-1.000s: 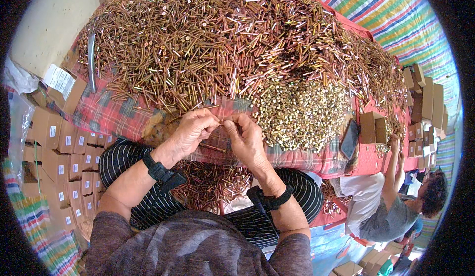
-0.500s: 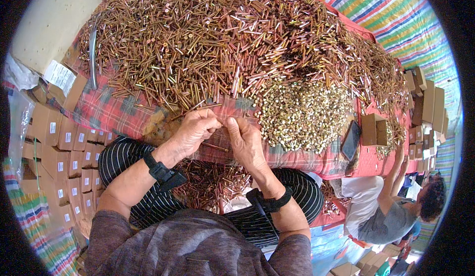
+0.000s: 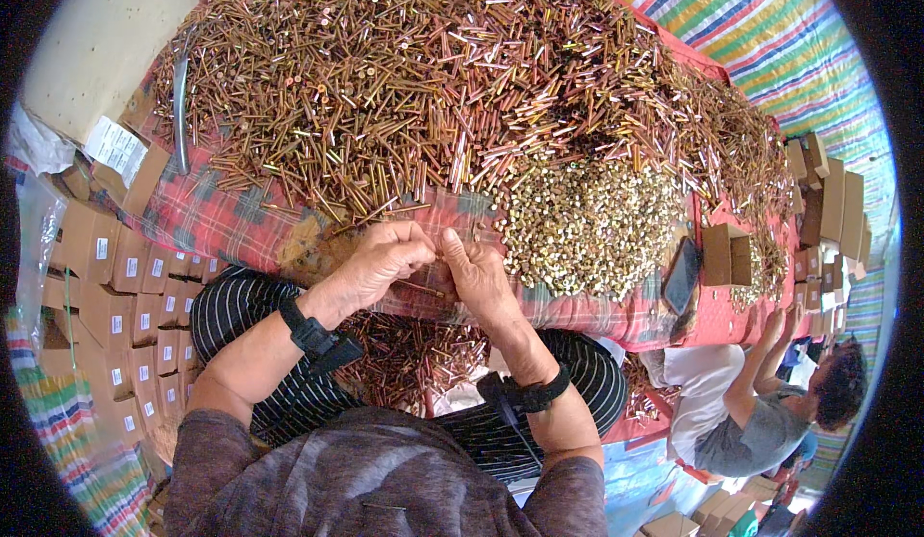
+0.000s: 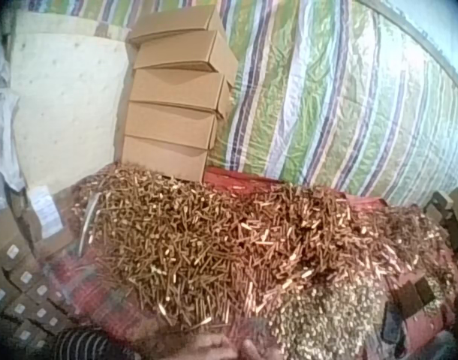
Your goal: Manually sorting and organizing small copper tubing segments and components on a surface.
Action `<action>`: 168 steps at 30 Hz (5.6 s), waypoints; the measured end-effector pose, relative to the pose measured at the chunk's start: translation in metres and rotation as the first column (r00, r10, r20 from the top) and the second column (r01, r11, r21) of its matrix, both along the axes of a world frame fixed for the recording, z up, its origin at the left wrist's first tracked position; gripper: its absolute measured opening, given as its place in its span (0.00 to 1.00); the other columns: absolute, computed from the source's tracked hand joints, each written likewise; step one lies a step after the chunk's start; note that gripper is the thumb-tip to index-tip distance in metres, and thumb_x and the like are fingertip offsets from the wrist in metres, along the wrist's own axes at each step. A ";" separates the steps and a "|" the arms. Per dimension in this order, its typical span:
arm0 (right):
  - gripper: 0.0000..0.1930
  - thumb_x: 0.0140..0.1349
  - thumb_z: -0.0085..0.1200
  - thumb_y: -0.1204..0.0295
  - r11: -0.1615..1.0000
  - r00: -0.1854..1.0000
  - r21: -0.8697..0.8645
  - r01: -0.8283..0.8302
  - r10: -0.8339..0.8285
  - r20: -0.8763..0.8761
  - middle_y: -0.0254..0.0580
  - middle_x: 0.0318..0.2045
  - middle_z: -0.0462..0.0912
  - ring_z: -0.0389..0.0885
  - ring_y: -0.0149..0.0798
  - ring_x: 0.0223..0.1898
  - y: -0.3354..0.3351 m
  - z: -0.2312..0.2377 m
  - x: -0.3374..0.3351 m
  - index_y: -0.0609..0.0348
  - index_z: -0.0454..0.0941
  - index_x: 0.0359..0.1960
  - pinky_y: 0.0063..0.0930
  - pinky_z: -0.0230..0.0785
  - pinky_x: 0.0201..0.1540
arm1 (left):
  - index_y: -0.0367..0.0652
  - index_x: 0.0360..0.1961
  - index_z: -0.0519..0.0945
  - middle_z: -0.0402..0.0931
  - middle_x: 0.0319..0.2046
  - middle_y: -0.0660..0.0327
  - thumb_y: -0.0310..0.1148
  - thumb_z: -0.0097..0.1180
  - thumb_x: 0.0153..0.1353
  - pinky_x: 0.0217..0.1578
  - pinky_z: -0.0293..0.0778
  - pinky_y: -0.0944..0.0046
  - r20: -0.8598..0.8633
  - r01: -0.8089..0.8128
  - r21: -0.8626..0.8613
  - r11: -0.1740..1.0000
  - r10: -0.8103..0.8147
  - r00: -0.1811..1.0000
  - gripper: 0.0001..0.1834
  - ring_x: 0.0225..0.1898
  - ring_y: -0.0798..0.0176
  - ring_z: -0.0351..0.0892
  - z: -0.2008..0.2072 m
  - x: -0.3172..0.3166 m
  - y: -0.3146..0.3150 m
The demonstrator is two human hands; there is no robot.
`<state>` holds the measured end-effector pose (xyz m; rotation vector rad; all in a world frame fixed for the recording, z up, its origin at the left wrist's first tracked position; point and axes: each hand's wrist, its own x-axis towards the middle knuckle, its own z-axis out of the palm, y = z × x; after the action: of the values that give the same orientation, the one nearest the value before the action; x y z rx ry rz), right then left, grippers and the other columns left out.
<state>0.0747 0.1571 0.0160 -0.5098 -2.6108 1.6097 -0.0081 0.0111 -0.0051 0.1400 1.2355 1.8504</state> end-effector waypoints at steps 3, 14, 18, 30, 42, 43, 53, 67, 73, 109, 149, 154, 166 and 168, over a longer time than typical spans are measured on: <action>0.21 0.65 0.46 0.56 0.944 0.996 0.320 -0.084 0.071 0.054 0.55 0.14 0.73 0.75 0.52 0.15 0.010 -0.005 -0.004 0.63 0.76 0.26 0.39 0.65 0.18 | 0.35 0.31 0.81 0.77 0.26 0.63 0.31 0.59 0.52 0.33 0.71 0.66 -0.523 0.436 -0.303 0.847 -0.531 0.667 0.09 0.28 0.66 0.75 0.014 -0.008 -0.001; 0.14 0.56 0.54 0.68 0.654 0.950 0.728 0.206 0.044 -0.309 0.52 0.38 0.76 0.72 0.53 0.44 0.047 -0.016 -0.084 0.62 0.73 0.42 0.43 0.65 0.46 | 0.31 0.29 0.72 0.68 0.32 0.49 0.19 0.51 0.46 0.38 0.72 0.56 -0.859 -0.478 -0.440 0.760 -0.511 -0.023 0.06 0.36 0.50 0.71 -0.012 -0.019 0.016; 0.22 0.56 0.55 0.62 0.620 0.965 0.768 0.158 0.067 -0.252 0.49 0.50 0.72 0.66 0.51 0.54 0.046 -0.017 -0.111 0.56 0.70 0.51 0.46 0.60 0.54 | 0.32 0.29 0.72 0.68 0.32 0.49 0.19 0.51 0.45 0.39 0.71 0.56 -0.825 -0.481 -0.492 0.726 -0.565 -0.010 0.07 0.37 0.50 0.71 -0.012 -0.014 0.013; 0.30 0.59 0.51 0.59 0.551 0.943 0.782 -0.292 0.300 0.140 0.49 0.54 0.68 0.68 0.55 0.53 0.046 -0.009 -0.083 0.51 0.60 0.62 0.52 0.61 0.53 | 0.34 0.29 0.72 0.70 0.33 0.48 0.21 0.54 0.44 0.41 0.70 0.56 -0.820 -0.402 -0.543 0.738 -0.568 0.066 0.09 0.41 0.49 0.70 -0.001 -0.015 0.009; 0.28 0.60 0.48 0.50 0.350 0.945 0.905 0.242 -0.296 -0.139 0.49 0.55 0.69 0.63 0.52 0.59 0.205 0.025 -0.125 0.51 0.66 0.58 0.54 0.54 0.57 | 0.35 0.31 0.72 0.71 0.32 0.51 0.21 0.58 0.40 0.39 0.72 0.56 -0.791 -0.414 -0.580 0.702 -0.607 0.078 0.13 0.39 0.51 0.71 0.003 -0.013 0.016; 0.31 0.59 0.46 0.47 0.403 0.925 0.885 0.232 -0.374 -0.072 0.51 0.56 0.68 0.62 0.54 0.60 0.219 0.025 -0.129 0.52 0.65 0.59 0.55 0.51 0.59 | 0.35 0.30 0.72 0.71 0.32 0.51 0.21 0.58 0.41 0.39 0.72 0.56 -0.766 -0.407 -0.611 0.679 -0.638 0.084 0.13 0.39 0.51 0.71 0.002 -0.013 0.017; 0.39 0.47 0.55 0.41 0.468 0.916 0.883 0.041 -0.369 0.154 0.55 0.60 0.61 0.61 0.59 0.59 0.225 0.023 -0.170 0.41 0.62 0.61 0.56 0.53 0.58 | 0.36 0.30 0.72 0.71 0.32 0.51 0.21 0.58 0.41 0.39 0.72 0.56 -0.762 -0.363 -0.629 0.688 -0.639 0.108 0.12 0.38 0.52 0.71 -0.005 -0.018 0.016; 0.35 0.49 0.57 0.51 0.553 0.868 0.671 -0.494 0.268 0.418 0.50 0.59 0.60 0.60 0.56 0.60 0.116 0.035 -0.128 0.44 0.63 0.60 0.52 0.62 0.58 | 0.36 0.29 0.72 0.71 0.31 0.52 0.20 0.56 0.40 0.39 0.71 0.57 -0.759 -0.353 -0.634 0.689 -0.643 0.109 0.12 0.38 0.53 0.71 0.004 -0.018 0.018; 0.37 0.59 0.44 0.41 0.760 0.930 0.537 -0.366 0.274 0.245 0.58 0.60 0.62 0.61 0.55 0.62 0.144 0.064 -0.152 0.55 0.60 0.63 0.44 0.55 0.64 | 0.36 0.29 0.71 0.71 0.31 0.52 0.20 0.57 0.41 0.40 0.71 0.58 -0.746 -0.372 -0.648 0.665 -0.652 0.134 0.12 0.38 0.53 0.70 0.004 -0.017 0.016; 0.28 0.56 0.46 0.51 0.675 0.933 0.644 -0.360 0.256 0.253 0.49 0.64 0.56 0.65 0.60 0.58 0.095 0.011 -0.119 0.42 0.66 0.59 0.56 0.62 0.53 | 0.36 0.28 0.71 0.71 0.31 0.51 0.20 0.56 0.39 0.39 0.71 0.56 -0.836 -0.408 -0.512 0.756 -0.548 0.034 0.11 0.38 0.51 0.70 -0.011 -0.017 0.016; 0.07 0.51 0.58 0.67 0.656 0.923 0.748 0.100 0.220 -0.316 0.41 0.26 0.71 0.74 0.44 0.30 -0.002 -0.035 0.010 0.55 0.76 0.28 0.36 0.68 0.33 | 0.33 0.38 0.78 0.70 0.27 0.70 0.34 0.51 0.64 0.21 0.57 0.79 -0.212 -0.087 -0.202 0.976 0.043 0.976 0.12 0.24 0.81 0.62 -0.002 0.002 -0.023; 0.13 0.47 0.61 0.62 0.634 0.945 0.757 0.161 0.122 -0.303 0.40 0.26 0.71 0.74 0.43 0.29 -0.019 -0.046 -0.004 0.56 0.75 0.26 0.38 0.66 0.33 | 0.31 0.44 0.77 0.70 0.27 0.69 0.33 0.52 0.64 0.21 0.58 0.79 -0.249 -0.072 -0.122 0.990 0.040 0.968 0.14 0.23 0.79 0.62 -0.017 0.004 -0.018; 0.11 0.52 0.54 0.77 0.886 0.937 0.456 0.085 0.084 -0.339 0.47 0.28 0.76 0.77 0.52 0.31 -0.016 -0.019 0.013 0.57 0.77 0.39 0.40 0.70 0.32 | 0.35 0.42 0.80 0.70 0.23 0.70 0.30 0.55 0.60 0.20 0.57 0.79 -0.262 -0.156 -0.160 0.975 0.111 0.959 0.12 0.20 0.80 0.62 0.002 0.000 -0.033; 0.11 0.52 0.53 0.81 0.908 0.926 0.417 0.043 0.121 -0.359 0.48 0.28 0.76 0.77 0.52 0.30 -0.010 -0.016 0.020 0.59 0.76 0.38 0.39 0.70 0.32 | 0.35 0.41 0.80 0.69 0.23 0.71 0.29 0.54 0.60 0.20 0.56 0.79 -0.232 -0.138 -0.141 0.980 0.103 0.967 0.11 0.20 0.80 0.60 0.007 0.000 -0.034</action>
<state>0.0944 0.1472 0.0000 -0.1039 -2.5560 0.9718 -0.0079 -0.0225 0.0015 0.1949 1.5712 1.8711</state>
